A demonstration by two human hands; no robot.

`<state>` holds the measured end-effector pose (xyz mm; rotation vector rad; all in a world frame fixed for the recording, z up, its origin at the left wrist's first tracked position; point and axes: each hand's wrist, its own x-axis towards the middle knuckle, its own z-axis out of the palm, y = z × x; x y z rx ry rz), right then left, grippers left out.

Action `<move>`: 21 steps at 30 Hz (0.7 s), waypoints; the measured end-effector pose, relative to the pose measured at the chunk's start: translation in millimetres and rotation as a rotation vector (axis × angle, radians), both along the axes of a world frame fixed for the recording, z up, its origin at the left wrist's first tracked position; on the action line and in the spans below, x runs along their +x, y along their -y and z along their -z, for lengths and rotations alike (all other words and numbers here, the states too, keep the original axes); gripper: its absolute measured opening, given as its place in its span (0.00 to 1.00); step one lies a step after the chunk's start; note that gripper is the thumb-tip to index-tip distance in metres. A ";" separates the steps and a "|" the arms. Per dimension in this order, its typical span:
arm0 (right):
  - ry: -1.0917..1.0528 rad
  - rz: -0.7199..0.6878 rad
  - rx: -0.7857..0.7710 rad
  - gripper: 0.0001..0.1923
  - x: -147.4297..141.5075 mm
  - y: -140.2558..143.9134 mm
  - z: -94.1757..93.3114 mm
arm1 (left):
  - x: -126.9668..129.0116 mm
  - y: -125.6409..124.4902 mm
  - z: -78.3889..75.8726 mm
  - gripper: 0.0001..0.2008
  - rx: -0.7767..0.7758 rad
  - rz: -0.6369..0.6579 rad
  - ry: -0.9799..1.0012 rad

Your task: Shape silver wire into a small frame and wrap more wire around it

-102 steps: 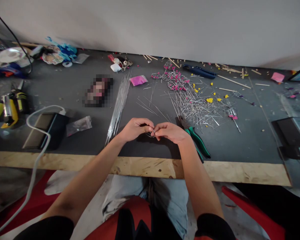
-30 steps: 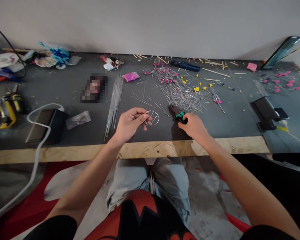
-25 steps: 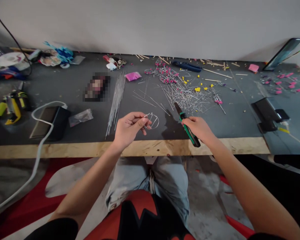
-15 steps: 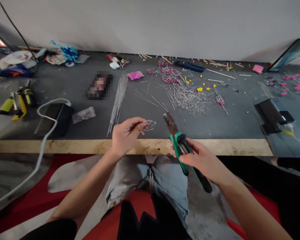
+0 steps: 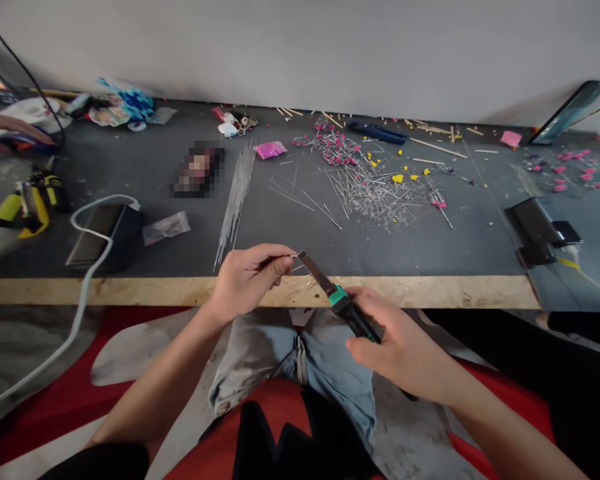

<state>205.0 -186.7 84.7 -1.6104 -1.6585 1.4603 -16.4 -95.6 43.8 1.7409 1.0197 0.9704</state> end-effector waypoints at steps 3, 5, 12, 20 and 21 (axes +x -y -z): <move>0.080 -0.024 0.031 0.15 -1.2 -2.4 0.4 | -0.3 0.9 -2.0 0.09 0.010 0.000 -0.007; 0.106 -0.029 0.049 0.13 -0.8 -3.0 0.5 | 0.1 1.8 -1.8 0.09 0.006 -0.001 0.000; -0.013 0.042 -0.050 0.22 5.0 -5.8 2.7 | 0.5 -0.3 7.0 0.09 -0.006 -0.083 0.063; 0.689 0.135 0.363 0.04 39.2 -64.5 66.2 | -5.0 -26.5 49.9 0.10 -0.351 -0.203 0.265; 0.745 0.124 0.373 0.05 44.7 -72.5 77.4 | -4.9 -28.8 54.3 0.10 -0.383 -0.199 0.312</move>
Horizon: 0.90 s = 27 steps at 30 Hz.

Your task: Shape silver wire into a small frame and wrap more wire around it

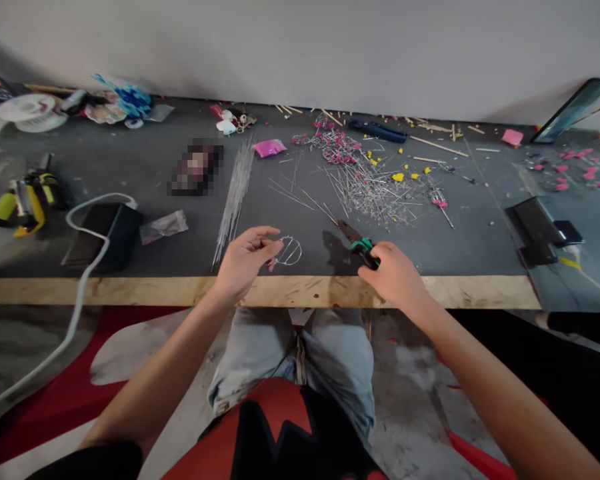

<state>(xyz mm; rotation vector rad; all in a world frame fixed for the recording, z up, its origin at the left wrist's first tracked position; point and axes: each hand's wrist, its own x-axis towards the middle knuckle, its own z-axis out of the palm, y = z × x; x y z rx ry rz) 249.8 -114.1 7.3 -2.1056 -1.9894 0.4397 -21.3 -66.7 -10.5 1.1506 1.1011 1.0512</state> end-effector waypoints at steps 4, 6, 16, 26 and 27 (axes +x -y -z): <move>0.112 -0.044 0.024 0.08 13.2 -21.4 27.8 | 1.3 -5.6 6.8 0.09 -0.122 0.020 0.105; 0.107 -0.040 0.092 0.11 11.0 -26.9 25.6 | 2.8 -7.0 5.6 0.10 -0.181 0.036 0.136; -0.462 -0.387 0.019 0.13 -66.7 -53.0 -7.7 | 28.0 -26.5 7.6 0.15 -0.368 0.113 0.209; -0.663 -0.239 -0.080 0.09 -69.3 -81.6 28.3 | 16.4 -47.0 20.8 0.13 0.086 0.305 -0.269; -0.654 -0.239 -0.074 0.08 -69.3 -81.4 30.4 | 15.1 -48.8 21.2 0.11 0.181 0.315 -0.355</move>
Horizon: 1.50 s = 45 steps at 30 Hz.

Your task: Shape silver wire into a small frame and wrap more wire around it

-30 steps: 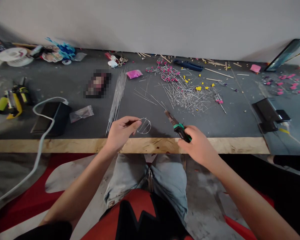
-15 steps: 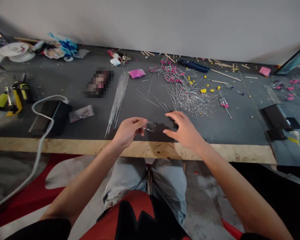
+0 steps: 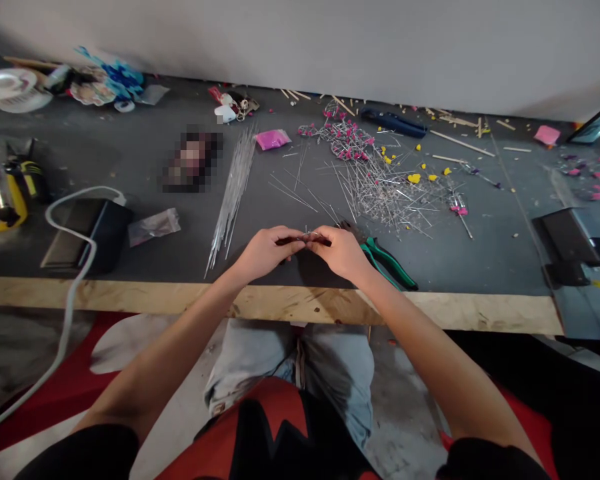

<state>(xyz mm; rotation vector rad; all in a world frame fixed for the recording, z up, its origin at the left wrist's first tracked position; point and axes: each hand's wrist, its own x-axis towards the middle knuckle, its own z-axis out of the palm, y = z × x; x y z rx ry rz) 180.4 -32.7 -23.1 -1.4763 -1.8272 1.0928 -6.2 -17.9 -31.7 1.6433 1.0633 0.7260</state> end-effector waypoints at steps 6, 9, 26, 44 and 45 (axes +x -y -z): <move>0.039 -0.007 0.039 0.06 -0.2 2.3 6.4 | -0.3 -5.2 -0.9 0.08 0.270 0.062 -0.223; 0.065 -0.028 0.068 0.05 0.7 1.9 7.9 | 0.1 -4.6 -1.2 0.07 0.304 0.060 -0.264; 0.285 -0.030 0.190 0.05 5.6 7.1 3.2 | -4.4 -4.5 9.8 0.06 0.382 0.074 -0.254; 0.337 -0.010 0.247 0.06 -2.2 15.2 8.6 | -7.4 -0.6 12.2 0.07 0.330 0.018 -0.295; 0.340 -0.010 0.251 0.07 -2.2 15.7 9.0 | -7.8 -0.6 12.9 0.07 0.333 0.016 -0.308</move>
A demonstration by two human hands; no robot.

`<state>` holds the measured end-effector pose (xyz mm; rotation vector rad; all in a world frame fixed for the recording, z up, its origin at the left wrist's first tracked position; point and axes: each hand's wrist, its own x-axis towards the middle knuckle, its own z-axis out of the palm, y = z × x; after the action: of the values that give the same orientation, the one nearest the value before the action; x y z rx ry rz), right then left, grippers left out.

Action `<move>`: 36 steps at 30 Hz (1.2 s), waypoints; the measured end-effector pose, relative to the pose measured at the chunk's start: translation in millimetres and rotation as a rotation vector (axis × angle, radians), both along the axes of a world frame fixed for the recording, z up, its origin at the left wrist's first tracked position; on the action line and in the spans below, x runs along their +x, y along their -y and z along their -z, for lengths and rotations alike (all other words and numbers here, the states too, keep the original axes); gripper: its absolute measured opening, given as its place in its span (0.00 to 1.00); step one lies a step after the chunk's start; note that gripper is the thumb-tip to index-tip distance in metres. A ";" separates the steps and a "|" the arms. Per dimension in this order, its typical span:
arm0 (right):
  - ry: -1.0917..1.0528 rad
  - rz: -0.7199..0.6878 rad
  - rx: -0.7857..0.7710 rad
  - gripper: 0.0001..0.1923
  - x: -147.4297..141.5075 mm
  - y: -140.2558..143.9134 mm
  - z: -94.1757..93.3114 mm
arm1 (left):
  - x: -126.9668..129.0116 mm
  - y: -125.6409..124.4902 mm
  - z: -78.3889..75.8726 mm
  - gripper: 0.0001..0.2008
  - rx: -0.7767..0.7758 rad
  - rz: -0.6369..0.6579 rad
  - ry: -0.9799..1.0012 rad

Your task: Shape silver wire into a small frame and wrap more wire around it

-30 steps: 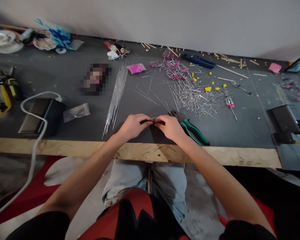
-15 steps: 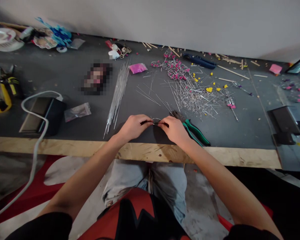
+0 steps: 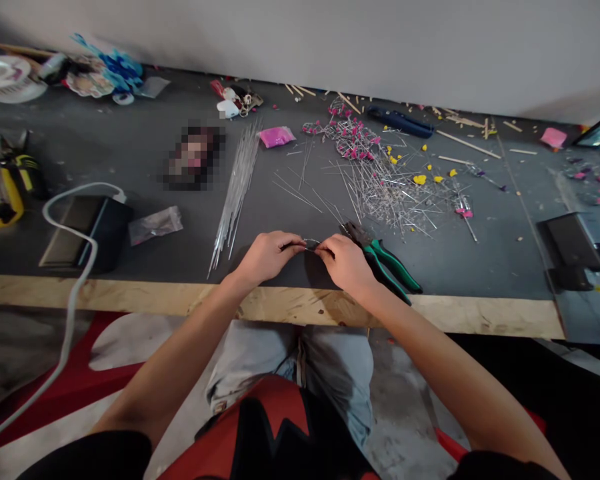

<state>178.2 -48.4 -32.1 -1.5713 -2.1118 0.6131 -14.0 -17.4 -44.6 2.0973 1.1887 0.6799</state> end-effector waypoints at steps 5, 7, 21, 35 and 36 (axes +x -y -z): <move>0.013 -0.017 0.016 0.06 -0.2 0.9 2.0 | -1.8 0.4 3.1 0.08 0.026 -0.011 -0.037; 0.013 -0.024 0.018 0.06 -0.5 0.8 2.8 | -1.8 0.7 3.5 0.08 0.033 -0.013 -0.035; -0.346 0.146 -0.160 0.10 -9.7 -0.9 -10.4 | -5.2 -1.2 -2.4 0.09 -0.171 -0.066 0.221; -0.830 0.220 -0.284 0.15 -36.0 -20.7 -22.0 | 5.3 1.0 -19.6 0.11 0.017 -0.298 0.400; -0.846 0.214 -0.287 0.15 -36.9 -23.0 -21.5 | 7.4 0.9 -22.8 0.11 0.048 -0.317 0.379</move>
<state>141.3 -25.4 -10.6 -1.3024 -1.2492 1.2690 -6.6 -18.3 -21.8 1.7246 1.3001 1.2009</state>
